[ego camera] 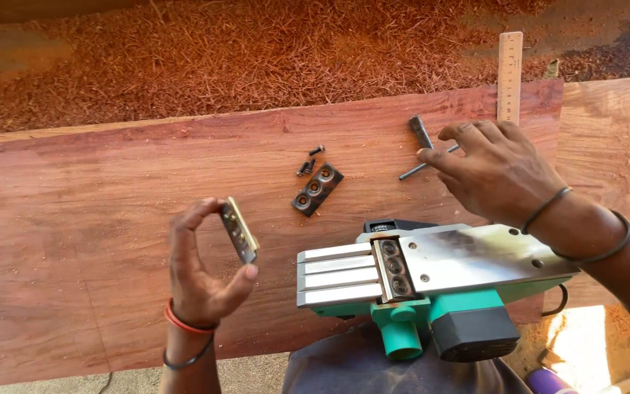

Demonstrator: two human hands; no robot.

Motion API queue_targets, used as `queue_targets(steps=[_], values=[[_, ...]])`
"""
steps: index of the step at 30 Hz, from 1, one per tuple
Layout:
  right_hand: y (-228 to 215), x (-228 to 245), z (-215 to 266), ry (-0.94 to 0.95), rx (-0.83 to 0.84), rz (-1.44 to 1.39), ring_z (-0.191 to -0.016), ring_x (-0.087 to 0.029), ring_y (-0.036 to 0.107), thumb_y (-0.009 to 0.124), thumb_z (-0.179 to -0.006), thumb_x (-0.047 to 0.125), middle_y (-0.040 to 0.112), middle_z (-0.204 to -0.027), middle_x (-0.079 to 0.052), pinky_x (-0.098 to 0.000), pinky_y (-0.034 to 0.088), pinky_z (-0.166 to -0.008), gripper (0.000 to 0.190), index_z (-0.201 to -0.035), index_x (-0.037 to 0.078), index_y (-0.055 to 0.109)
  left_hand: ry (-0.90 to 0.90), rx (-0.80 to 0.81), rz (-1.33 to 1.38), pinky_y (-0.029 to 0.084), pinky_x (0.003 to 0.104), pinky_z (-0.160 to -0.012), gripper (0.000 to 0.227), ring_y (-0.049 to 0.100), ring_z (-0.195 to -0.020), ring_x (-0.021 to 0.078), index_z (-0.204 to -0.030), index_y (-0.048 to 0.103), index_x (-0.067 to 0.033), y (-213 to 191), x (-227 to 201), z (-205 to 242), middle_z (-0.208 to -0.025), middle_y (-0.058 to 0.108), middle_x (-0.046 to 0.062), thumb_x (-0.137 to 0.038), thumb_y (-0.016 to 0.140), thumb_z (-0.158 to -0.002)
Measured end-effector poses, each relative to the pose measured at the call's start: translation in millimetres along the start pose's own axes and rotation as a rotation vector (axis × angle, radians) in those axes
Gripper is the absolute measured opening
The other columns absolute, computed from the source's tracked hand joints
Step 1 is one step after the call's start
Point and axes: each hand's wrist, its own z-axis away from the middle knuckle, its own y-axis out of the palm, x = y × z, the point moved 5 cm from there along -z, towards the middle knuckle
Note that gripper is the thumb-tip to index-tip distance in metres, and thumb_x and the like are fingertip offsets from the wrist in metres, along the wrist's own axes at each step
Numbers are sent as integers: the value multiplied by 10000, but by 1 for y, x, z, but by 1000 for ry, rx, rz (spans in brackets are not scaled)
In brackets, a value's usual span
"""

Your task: Adjusting the blades and components of an electric wood planer on a workbench.

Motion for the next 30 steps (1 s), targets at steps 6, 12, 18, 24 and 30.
queue_targets(steps=[6, 12, 18, 24, 30], values=[[39, -14, -6, -85, 51, -77, -1072, -325, 617, 689, -852, 263, 657, -1130, -121, -460, 497, -886, 285, -1132, 211, 710, 210, 85, -796, 213, 511, -1269, 802, 532, -1316, 319, -1380, 525, -85, -2, 5, -21, -1303, 595, 139, -525, 749, -748], [40, -19, -10, -74, 195, -9, -923, -305, 635, 643, -893, 239, 624, -945, -119, -436, 522, -807, 144, -981, 126, 668, 193, 147, -891, 156, 533, -1278, 834, 489, -1361, 287, -1393, 543, -121, 15, 17, -37, -1316, 597, 88, -544, 783, -716], [26, -32, 10, 334, 252, -436, -570, -313, 587, 580, -906, 169, 568, -683, -133, -471, 489, -553, 181, -987, 19, 521, 248, 127, -882, 124, 561, -1262, 956, 397, -1444, 349, -1460, 487, -38, 18, 17, -37, -1409, 538, 191, -678, 705, -784], [-4, 20, 13, 307, 214, -697, -517, -336, 588, 520, -832, 112, 574, -634, -142, -489, 477, -505, 136, -954, 54, 535, 349, 173, -520, 329, 509, -1199, 596, 560, -1283, 267, -1298, 626, -137, 37, -61, -23, -1273, 616, 52, -544, 716, -872], [6, 50, 0, 432, 425, -674, -707, -449, 674, 560, -865, 213, 684, -720, -221, -575, 496, -664, 239, -1071, 91, 549, 454, 559, -435, 408, 500, -1087, 434, 573, -1185, 266, -1265, 701, -167, 103, -108, 15, -1228, 627, 24, -400, 789, -909]])
